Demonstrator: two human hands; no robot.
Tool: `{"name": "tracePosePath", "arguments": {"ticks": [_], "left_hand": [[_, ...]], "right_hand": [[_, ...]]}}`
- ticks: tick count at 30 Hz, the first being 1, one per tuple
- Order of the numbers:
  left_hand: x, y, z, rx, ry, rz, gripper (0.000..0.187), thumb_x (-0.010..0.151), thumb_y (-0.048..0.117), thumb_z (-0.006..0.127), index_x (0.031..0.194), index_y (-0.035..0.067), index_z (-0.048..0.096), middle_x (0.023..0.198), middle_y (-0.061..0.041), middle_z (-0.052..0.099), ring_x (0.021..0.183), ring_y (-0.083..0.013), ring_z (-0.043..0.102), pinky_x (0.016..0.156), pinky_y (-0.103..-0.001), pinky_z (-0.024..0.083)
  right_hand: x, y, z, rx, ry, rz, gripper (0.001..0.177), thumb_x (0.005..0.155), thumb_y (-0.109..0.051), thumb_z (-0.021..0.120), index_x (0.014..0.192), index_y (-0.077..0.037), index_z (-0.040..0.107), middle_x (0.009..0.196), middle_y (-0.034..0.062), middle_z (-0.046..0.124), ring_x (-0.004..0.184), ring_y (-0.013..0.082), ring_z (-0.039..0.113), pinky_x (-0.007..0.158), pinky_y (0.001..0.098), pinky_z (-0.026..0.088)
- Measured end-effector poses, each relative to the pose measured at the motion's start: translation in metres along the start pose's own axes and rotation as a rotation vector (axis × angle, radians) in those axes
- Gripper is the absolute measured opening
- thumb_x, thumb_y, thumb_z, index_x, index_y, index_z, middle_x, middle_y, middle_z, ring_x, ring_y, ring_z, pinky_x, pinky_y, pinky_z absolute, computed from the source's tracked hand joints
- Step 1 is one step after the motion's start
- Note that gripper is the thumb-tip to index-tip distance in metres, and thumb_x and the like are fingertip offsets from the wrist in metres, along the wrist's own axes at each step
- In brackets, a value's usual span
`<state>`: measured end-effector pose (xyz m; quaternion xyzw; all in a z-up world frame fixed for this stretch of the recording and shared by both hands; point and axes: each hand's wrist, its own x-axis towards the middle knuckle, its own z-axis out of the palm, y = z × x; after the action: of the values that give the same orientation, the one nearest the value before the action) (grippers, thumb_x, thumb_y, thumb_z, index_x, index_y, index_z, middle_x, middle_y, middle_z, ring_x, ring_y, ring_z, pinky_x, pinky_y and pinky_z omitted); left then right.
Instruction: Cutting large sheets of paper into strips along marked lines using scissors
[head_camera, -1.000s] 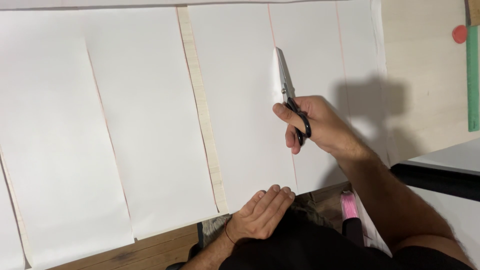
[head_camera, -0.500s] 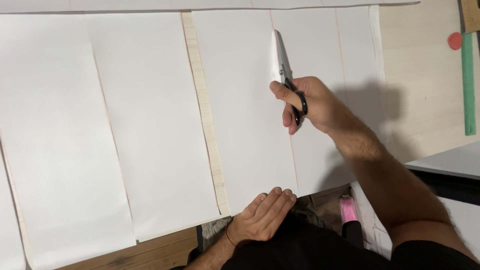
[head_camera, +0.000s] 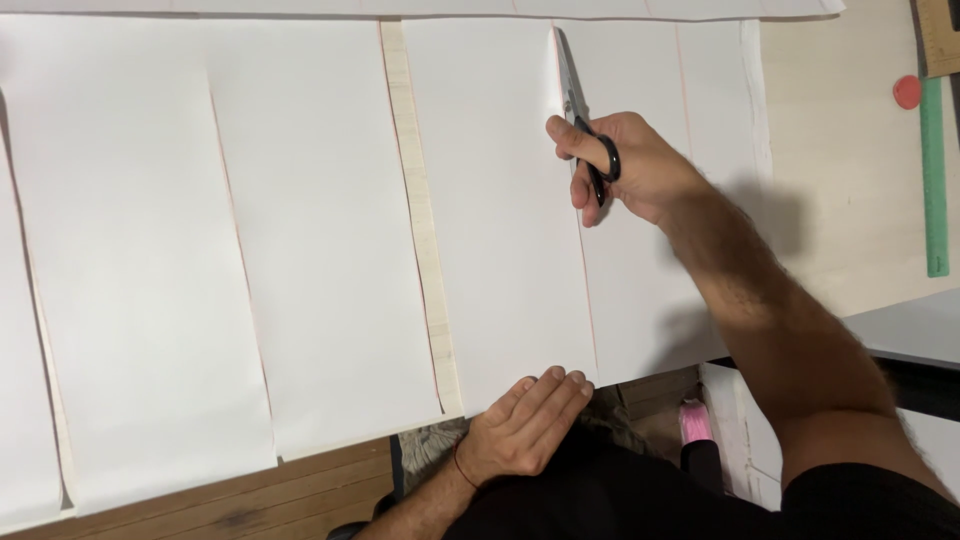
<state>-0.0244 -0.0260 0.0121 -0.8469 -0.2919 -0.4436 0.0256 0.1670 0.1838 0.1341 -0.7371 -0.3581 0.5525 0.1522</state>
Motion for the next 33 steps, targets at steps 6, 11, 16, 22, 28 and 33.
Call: {"name": "tracePosePath", "arguments": {"ticks": [6,11,16,22,28,33], "left_hand": [[0.002,0.008,-0.002,-0.044,0.034,0.011,0.022,0.110,0.018,0.058,0.122,0.013,0.077,0.122,-0.002,0.077,0.117,-0.0145,0.072,0.119,-0.032,0.039],[0.008,0.016,-0.009,-0.057,0.110,-0.011,0.012,0.103,0.021,0.075,0.113,0.014,0.079,0.110,0.000,0.080,0.103,-0.0115,0.075,0.107,-0.031,0.048],[0.009,0.027,-0.014,-0.039,0.095,-0.006,0.014,0.105,0.021,0.069,0.112,0.015,0.079,0.110,0.001,0.080,0.103,-0.0112,0.075,0.102,-0.029,0.049],[0.012,0.030,-0.019,-0.049,0.086,-0.001,0.014,0.105,0.019,0.066,0.112,0.014,0.078,0.109,0.000,0.080,0.100,-0.0115,0.075,0.089,-0.026,0.052],[-0.017,0.042,0.000,-0.007,0.158,0.052,0.016,0.103,0.026,0.072,0.116,0.017,0.075,0.109,0.001,0.081,0.096,-0.0081,0.077,0.084,-0.025,0.050],[0.004,0.038,-0.024,0.048,0.217,0.104,0.016,0.098,0.028,0.083,0.111,0.020,0.078,0.108,0.007,0.081,0.093,-0.0034,0.076,0.095,-0.023,0.046]], "right_hand": [[-0.004,0.005,0.001,-0.020,-0.003,-0.020,0.054,0.090,-0.056,0.060,0.100,-0.003,0.057,0.060,0.0136,0.059,0.046,0.0265,0.057,0.052,0.0330,0.046],[0.002,0.018,-0.003,0.013,-0.044,-0.079,0.061,0.088,-0.059,0.061,0.102,0.000,0.058,0.058,0.0119,0.059,0.045,0.0241,0.058,0.047,0.0348,0.049],[-0.011,0.011,-0.001,0.017,-0.027,-0.051,0.055,0.090,-0.055,0.061,0.101,-0.002,0.056,0.061,0.0124,0.058,0.046,0.0239,0.056,0.051,0.0359,0.050],[-0.011,0.013,-0.003,0.016,-0.039,-0.061,0.060,0.089,-0.056,0.063,0.106,0.001,0.057,0.061,0.0118,0.059,0.044,0.0210,0.056,0.049,0.0364,0.051],[-0.010,0.012,-0.003,0.020,-0.036,-0.064,0.055,0.089,-0.056,0.064,0.099,-0.003,0.056,0.060,0.0112,0.060,0.044,0.0208,0.055,0.048,0.0359,0.051],[-0.007,0.013,-0.004,0.023,-0.029,-0.122,0.057,0.088,-0.058,0.065,0.103,-0.003,0.060,0.060,0.0088,0.062,0.045,0.0169,0.057,0.047,0.0330,0.052]]}}
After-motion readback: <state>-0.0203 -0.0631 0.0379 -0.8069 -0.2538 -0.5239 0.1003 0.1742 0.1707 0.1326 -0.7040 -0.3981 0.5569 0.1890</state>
